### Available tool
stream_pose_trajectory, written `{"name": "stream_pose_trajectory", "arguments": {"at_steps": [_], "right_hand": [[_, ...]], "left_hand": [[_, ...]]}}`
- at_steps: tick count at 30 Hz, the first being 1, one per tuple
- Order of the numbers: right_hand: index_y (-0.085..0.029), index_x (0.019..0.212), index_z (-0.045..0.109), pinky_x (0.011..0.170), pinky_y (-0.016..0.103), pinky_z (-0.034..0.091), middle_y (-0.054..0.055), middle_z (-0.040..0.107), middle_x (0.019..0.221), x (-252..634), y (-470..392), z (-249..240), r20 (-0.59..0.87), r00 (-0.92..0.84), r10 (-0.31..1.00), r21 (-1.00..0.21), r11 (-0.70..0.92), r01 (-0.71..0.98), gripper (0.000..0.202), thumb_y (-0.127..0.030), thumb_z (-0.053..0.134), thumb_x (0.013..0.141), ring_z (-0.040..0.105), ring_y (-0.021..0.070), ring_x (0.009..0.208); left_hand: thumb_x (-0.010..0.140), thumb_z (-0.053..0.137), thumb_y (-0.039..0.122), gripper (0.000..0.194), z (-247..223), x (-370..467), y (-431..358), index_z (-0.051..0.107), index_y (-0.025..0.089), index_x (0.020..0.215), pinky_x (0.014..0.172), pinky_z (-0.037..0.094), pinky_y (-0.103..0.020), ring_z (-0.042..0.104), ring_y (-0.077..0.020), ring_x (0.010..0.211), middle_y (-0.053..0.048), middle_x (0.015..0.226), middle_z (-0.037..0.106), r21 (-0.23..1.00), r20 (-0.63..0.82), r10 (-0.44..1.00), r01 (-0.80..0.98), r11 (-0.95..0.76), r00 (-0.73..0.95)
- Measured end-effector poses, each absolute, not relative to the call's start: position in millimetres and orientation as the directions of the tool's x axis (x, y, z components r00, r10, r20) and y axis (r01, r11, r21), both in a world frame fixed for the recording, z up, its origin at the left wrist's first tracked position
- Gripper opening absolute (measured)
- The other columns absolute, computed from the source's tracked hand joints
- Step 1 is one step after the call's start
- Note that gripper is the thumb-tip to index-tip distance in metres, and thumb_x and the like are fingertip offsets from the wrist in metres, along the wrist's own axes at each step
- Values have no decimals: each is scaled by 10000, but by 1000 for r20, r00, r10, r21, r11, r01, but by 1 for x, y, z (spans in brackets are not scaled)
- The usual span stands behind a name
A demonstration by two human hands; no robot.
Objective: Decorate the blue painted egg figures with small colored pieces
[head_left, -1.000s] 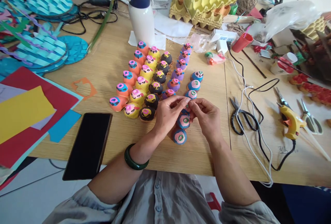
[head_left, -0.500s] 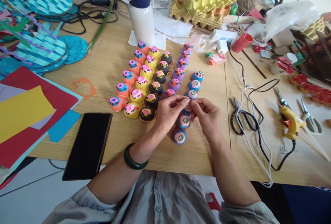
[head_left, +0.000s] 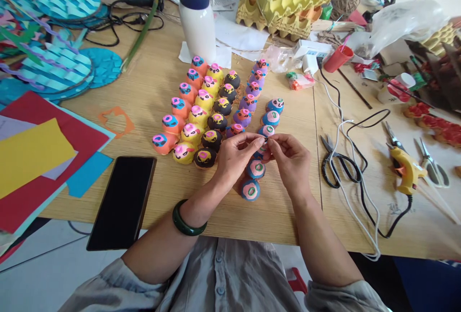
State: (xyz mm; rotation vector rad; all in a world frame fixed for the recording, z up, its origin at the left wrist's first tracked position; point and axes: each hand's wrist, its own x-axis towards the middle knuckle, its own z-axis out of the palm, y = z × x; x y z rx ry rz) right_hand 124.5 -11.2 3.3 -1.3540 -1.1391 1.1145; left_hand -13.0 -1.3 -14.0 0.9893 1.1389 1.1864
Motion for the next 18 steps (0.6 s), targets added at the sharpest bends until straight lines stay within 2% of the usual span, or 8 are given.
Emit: {"name": "stream_pose_trajectory", "arguments": {"at_steps": [4,9,13,18], "right_hand": [[-215,889,687,535,271,604,-27,684,698,124,-12,4,-34,130,991,-997,-42,63,249,-437,785,833,642,111,557],[-211,924,715,499,231,546,-25,696,736,124,-12,4,21,160,987,-999,13,51,223,-387,804,822,607,88,552],[-208,872,699,495,247,530,-32,668,655,125,-12,2,13,140,990,-995,0,99,248,-433,794,828,610,99,516],[-214,883,695,506,264,551,-23,689,678,125,-12,1,6,139,990,-995,-8,100,247,-443,778,841,632,111,527]], "left_hand": [[795,791,419,233,-13,-13,-1,796,196,861,588,500,-230,661,-126,664,-32,808,782,968,-146,989,-202,147,21],[823,783,406,219,-17,-14,-2,800,194,876,625,496,-219,671,-129,723,-27,818,786,979,-121,992,-160,124,29],[825,780,401,215,-16,-14,-2,800,192,872,596,488,-220,663,-132,699,-30,800,783,986,-118,993,-114,121,28],[820,780,432,232,-14,-14,-2,794,205,868,574,492,-221,680,-138,707,-33,825,790,980,-136,991,-143,137,16]]}}
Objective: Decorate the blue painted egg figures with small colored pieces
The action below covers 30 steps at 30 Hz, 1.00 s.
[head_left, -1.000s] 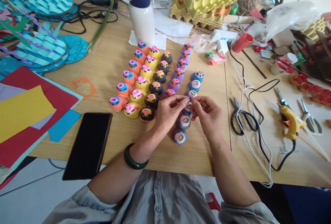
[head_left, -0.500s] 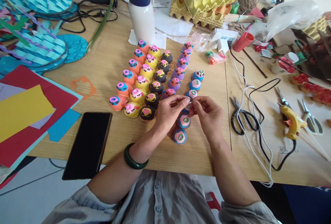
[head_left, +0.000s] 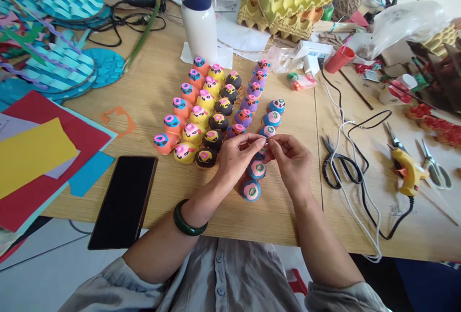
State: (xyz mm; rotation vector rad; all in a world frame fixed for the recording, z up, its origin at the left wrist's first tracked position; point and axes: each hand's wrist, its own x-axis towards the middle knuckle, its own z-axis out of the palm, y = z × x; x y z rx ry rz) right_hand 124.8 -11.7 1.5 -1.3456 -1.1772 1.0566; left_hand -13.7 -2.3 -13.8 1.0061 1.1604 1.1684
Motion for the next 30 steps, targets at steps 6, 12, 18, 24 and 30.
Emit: {"name": "stream_pose_trajectory", "arguments": {"at_steps": [6,12,18,24,30], "right_hand": [[-227,916,701,555,287,594,-16,705,727,125,-11,1,1,129,992,-996,-11,91,227,-442,753,864,653,120,570],[-232,970,717,593,291,621,0,728,824,126,-12,1,11,131,991,-994,-3,109,247,-448,759,857,669,129,652],[-217,844,718,523,235,535,-17,676,755,126,-10,1,105,148,983,-975,72,210,102,-316,745,848,602,100,606],[-206,849,731,485,232,541,-14,690,794,151,12,0,118,229,966,-975,70,209,159,-360,764,823,575,94,589],[-208,800,755,474,218,528,1,648,796,169,48,-2,266,214,940,-907,168,387,89,-297,759,792,533,105,641]], "left_hand": [[805,784,415,218,-13,-13,-2,786,202,854,573,506,-223,688,-133,683,-32,811,789,969,-144,989,-202,146,23],[807,779,419,229,-15,-13,-1,793,197,863,583,506,-221,699,-147,733,-42,832,793,976,-129,991,-173,132,25],[824,767,437,249,-16,-13,-1,810,197,876,584,499,-228,689,-144,704,-35,792,777,974,-143,989,-173,145,26],[846,724,427,242,-15,-10,1,818,207,880,560,460,-210,644,-114,661,-13,735,734,962,-183,983,-204,182,13],[822,741,400,206,-14,-9,2,815,210,842,515,431,-211,631,-116,642,-35,776,765,950,-196,980,-241,199,33]]}}
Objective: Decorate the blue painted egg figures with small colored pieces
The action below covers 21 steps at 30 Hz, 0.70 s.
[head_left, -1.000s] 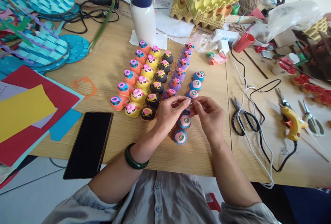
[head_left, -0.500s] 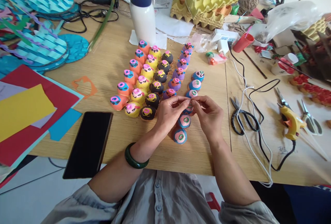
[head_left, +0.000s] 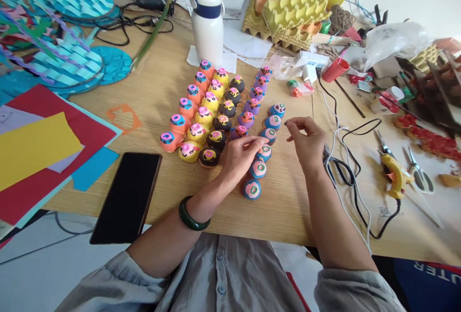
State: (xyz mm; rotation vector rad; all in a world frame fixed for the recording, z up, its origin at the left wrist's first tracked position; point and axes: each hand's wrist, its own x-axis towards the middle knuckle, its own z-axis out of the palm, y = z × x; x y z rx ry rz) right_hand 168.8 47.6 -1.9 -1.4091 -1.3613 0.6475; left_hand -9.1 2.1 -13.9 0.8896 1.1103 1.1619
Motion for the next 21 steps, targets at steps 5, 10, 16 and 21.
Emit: {"name": "stream_pose_trajectory", "arguments": {"at_steps": [5,10,16,21], "right_hand": [[-196,789,755,487,210,532,13,615,828,170,60,-8,312,174,934,-877,212,431,84,-278,743,796,531,113,700],[-184,799,751,471,225,525,20,610,830,183,72,-6,349,215,912,-846,208,491,71,-248,724,790,538,123,705],[-178,787,743,449,226,508,23,614,819,187,89,-7,349,199,916,-824,198,531,57,-222,707,778,530,123,682],[-191,793,738,457,209,490,10,599,810,178,82,-9,345,163,924,-825,215,522,52,-230,707,804,525,116,683]], "left_hand": [[824,728,394,210,-15,-10,2,817,205,842,511,415,-206,610,-106,626,-32,776,760,951,-188,982,-245,190,33],[807,753,436,241,-16,-9,2,814,202,806,490,387,-213,537,-94,560,-8,686,708,946,-197,980,-256,200,38],[806,750,422,236,-12,-9,1,820,197,797,509,388,-211,529,-90,572,-3,695,709,944,-202,978,-258,208,49],[832,734,375,204,-11,-10,2,816,188,830,533,405,-199,568,-86,602,-13,751,744,939,-229,973,-257,230,36]]}}
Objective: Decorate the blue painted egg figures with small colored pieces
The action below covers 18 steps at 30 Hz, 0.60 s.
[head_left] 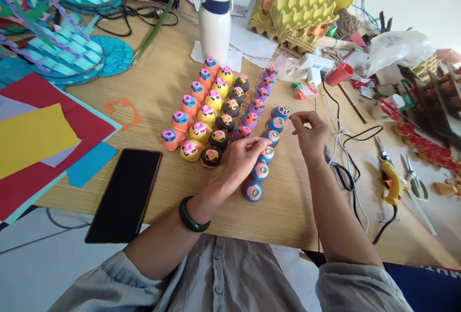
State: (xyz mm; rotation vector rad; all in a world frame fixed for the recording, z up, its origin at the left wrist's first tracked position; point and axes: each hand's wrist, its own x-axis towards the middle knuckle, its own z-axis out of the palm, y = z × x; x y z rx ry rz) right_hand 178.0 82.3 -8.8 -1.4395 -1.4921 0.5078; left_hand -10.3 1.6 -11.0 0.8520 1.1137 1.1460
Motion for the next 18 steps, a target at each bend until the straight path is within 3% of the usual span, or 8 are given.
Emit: {"name": "stream_pose_trajectory", "arguments": {"at_steps": [7,11,14,18], "right_hand": [[-201,784,732,527,231,466,5,609,800,167,65,-12,355,91,931,-790,246,562,51,-209,708,829,507,118,699],[-199,776,736,512,226,446,-2,593,779,165,64,-14,352,148,924,-817,227,530,57,-224,708,820,501,113,685],[-195,784,738,476,217,446,-9,596,758,165,65,-17,295,202,934,-876,179,448,79,-274,734,789,505,106,652],[-200,775,703,485,215,497,-22,606,725,166,62,-20,106,287,952,-974,41,223,154,-344,755,752,534,104,638]], "left_hand": [[835,718,401,236,-10,-10,0,821,190,854,525,404,-206,609,-108,647,-31,789,759,947,-230,973,-222,232,34],[828,717,390,221,-10,-10,1,814,191,828,553,429,-217,614,-107,644,-26,780,755,935,-234,971,-263,237,43],[822,724,401,226,-11,-10,1,813,194,824,555,429,-221,608,-109,641,-25,768,750,937,-228,973,-261,231,41],[827,727,421,240,-12,-10,1,817,199,833,531,403,-219,591,-106,632,-22,764,746,947,-211,977,-238,215,42]]}}
